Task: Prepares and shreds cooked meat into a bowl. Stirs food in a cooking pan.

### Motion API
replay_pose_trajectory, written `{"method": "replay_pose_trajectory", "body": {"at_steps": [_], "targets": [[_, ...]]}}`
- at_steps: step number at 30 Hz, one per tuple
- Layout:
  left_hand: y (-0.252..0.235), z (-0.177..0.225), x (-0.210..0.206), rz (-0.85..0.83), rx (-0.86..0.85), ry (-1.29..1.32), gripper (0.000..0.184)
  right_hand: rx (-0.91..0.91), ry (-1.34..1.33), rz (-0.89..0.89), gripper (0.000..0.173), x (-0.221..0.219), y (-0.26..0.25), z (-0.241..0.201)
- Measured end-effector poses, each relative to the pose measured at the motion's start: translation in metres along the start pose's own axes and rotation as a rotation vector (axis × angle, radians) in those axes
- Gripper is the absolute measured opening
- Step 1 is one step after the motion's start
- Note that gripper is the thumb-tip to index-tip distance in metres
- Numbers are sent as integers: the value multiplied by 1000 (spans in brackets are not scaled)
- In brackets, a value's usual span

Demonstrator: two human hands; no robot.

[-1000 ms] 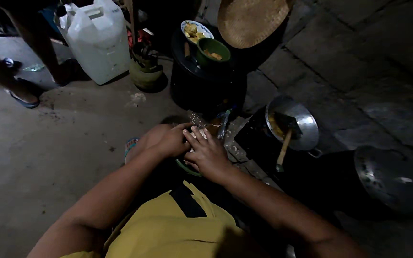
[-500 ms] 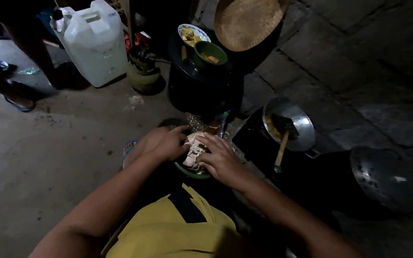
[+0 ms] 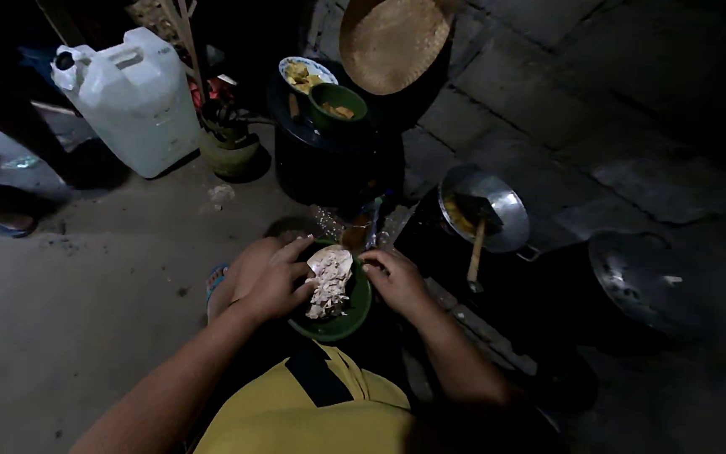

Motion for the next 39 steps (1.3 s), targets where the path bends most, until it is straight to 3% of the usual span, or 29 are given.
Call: {"method": "replay_pose_trajectory", "body": {"at_steps": [10, 18, 29, 35, 39], "targets": [[7, -1, -7, 5, -41, -48, 31, -147, 87, 21, 36, -15, -8, 1], [13, -5, -5, 31, -56, -53, 29, -237, -150, -45, 40, -25, -2, 6], [42, 15, 33, 229, -124, -171, 33, -154, -190, -82, 37, -13, 21, -29], [48, 34, 45, 61, -88, -37, 18, -144, -302, -66, 36, -14, 38, -29], [52, 38, 41, 70, -89, -9, 28, -165, -361, -58, 36, -21, 44, -14]]}}
Point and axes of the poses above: each hand's wrist, its own y-axis away from the middle knuckle, its own x-axis out of the back of the hand, z = x × y, the point moved 7 cm from there along -y, towards the middle knuckle, and after that the axes turned 3 degrees about -y, right-handed, at the moved point
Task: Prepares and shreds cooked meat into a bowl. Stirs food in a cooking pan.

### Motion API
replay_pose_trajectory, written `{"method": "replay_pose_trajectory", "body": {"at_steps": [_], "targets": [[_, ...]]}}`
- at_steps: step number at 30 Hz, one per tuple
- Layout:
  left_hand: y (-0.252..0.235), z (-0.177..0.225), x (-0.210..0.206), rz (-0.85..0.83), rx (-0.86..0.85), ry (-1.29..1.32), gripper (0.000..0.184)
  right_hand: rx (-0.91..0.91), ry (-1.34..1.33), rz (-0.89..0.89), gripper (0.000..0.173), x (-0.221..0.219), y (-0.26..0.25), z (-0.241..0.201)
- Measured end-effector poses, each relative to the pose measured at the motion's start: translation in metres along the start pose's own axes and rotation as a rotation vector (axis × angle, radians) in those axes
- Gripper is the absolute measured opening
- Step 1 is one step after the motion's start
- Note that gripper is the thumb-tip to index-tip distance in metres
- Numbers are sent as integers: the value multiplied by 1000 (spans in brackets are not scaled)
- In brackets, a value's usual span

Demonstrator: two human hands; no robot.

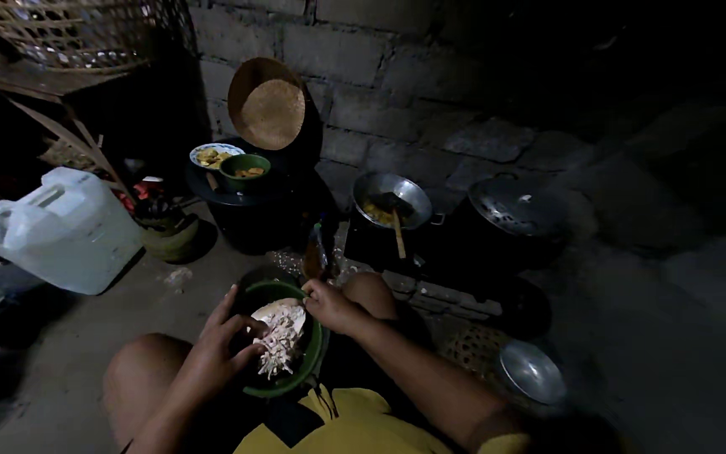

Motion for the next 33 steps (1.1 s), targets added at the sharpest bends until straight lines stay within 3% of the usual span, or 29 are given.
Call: {"method": "replay_pose_trajectory", "body": {"at_steps": [4, 6, 9, 11, 13, 17, 21, 23, 24, 25, 27, 29, 31, 33], "targets": [[1, -6, -1, 127, 93, 160, 60, -38, -82, 3, 37, 1, -9, 21], [1, -20, -3, 190, 268, 314, 74, -41, -109, 6, 38, 4, -15, 25], [-2, -42, -18, 212, 535, 513, 81, -24, -125, 14, 36, 14, -30, 22], [-4, -55, -35, 196, 686, 634, 75, -17, -120, 8, 36, 20, -45, 17], [-12, -62, -46, 204, 816, 736, 54, -2, -104, 6, 37, 25, -66, 11], [-38, -84, -50, 248, 960, 814, 36, 2, -74, -34, 38, 31, -117, 8], [-69, -95, -35, 250, 917, 821, 45, 16, -88, -70, 35, 34, -167, 4], [-78, -101, -10, 216, 886, 723, 59, 36, -109, -54, 35, 34, -192, 6], [-74, -119, 5, 290, 920, 641, 61, 42, -111, -42, 35, 33, -205, 10], [-69, -138, 19, 339, 915, 644, 61, 47, -115, -34, 35, 32, -219, 14], [-39, -186, 46, 601, 975, 608, 58, 41, -135, -19, 34, 26, -246, 26], [17, -234, 54, 791, 1148, 471, 56, 11, -156, -15, 33, 19, -271, 37], [76, -255, 31, 715, 1423, 351, 59, -24, -161, -21, 33, 11, -296, 47], [137, -257, -23, 475, 1671, 327, 65, -29, -157, -19, 32, 3, -319, 57]]}}
Point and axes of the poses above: each hand's wrist, its own y-axis away from the middle knuckle, its own x-axis out of the back of the hand, z = x × y, the point moved 7 cm from there along -y, towards the middle knuckle, and after that the axes turned 3 degrees about -y, right-handed, at the moved point
